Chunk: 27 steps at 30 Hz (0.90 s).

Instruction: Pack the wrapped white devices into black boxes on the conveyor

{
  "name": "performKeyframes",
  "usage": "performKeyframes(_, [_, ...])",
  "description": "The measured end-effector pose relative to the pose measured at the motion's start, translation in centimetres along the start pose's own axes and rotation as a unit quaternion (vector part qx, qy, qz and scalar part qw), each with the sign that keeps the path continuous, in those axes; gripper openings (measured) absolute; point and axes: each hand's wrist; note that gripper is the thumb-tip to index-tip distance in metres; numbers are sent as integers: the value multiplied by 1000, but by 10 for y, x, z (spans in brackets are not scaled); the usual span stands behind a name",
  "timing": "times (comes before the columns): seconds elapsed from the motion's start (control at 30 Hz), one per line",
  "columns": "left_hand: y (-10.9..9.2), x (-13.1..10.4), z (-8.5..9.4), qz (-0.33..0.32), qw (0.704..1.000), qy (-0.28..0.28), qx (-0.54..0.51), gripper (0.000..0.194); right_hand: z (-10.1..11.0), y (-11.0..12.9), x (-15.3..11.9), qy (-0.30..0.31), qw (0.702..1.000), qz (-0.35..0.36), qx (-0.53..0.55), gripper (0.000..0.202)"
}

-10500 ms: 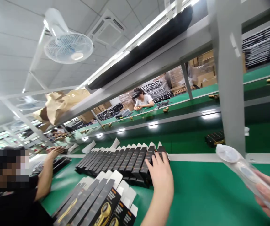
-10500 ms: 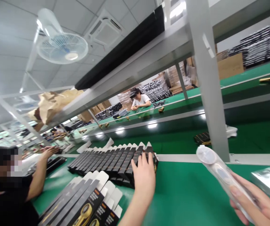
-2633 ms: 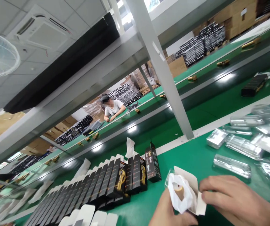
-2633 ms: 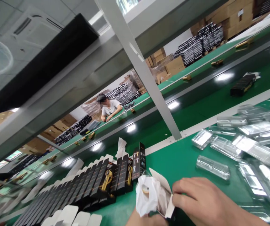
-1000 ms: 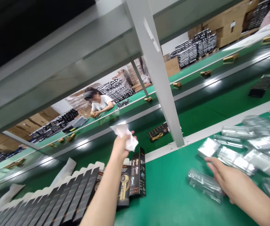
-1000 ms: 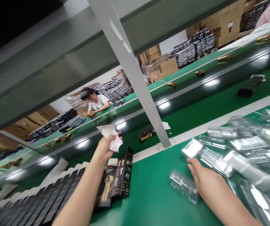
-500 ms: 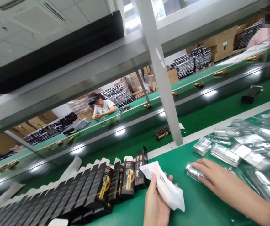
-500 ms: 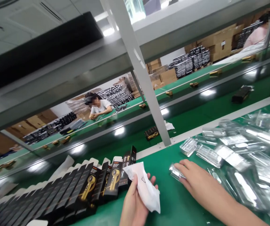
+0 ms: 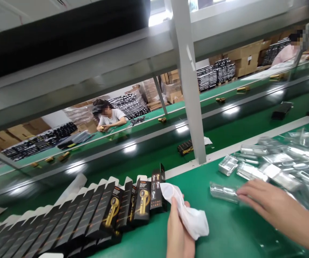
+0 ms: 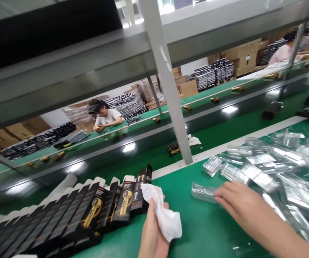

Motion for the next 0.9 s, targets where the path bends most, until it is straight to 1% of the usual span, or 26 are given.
performKeyframes(0.07, [2,1,0,9,1000,-16,-4,27,-13,7,-3,13,998,38,-48,26])
performKeyframes(0.1, [4,1,1,7,1000,-9,0,27,-22,9,-3,13,996,45,-73,26])
performKeyframes(0.2, [9,5,6,-20,998,42,35,31,-44,11,-1,15,994,46,-98,26])
performKeyframes(0.3, [15,7,11,-41,992,74,90,45,-51,4,3,28,995,35,-87,30])
performKeyframes(0.37, [18,8,13,-52,988,78,122,49,-48,-2,5,35,996,20,-78,31])
performKeyframes(0.47, [19,8,14,-53,986,74,140,53,-36,-13,10,58,997,11,-59,31])
performKeyframes(0.57, [19,7,13,-41,986,72,142,60,-20,-25,18,99,995,-3,-9,29])
performKeyframes(0.67, [19,6,12,-8,990,78,113,66,-8,-36,27,99,995,-16,25,29])
performKeyframes(0.73, [19,4,10,21,992,86,89,68,-2,-40,32,85,996,1,11,26])
performKeyframes(0.8, [18,2,9,36,992,91,79,69,2,-37,37,71,997,33,-8,22])
performKeyframes(0.83, [17,1,8,38,991,98,80,70,5,-32,38,63,996,55,-13,21])
performKeyframes(0.9, [16,-3,7,38,988,126,85,72,9,-13,40,43,993,105,6,23])
Point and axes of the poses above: each hand's wrist, its own x-axis towards the middle knuckle, its own z-axis out of the back of the hand, y = z × x, and after that the axes turned 5 degrees about -z, right-handed
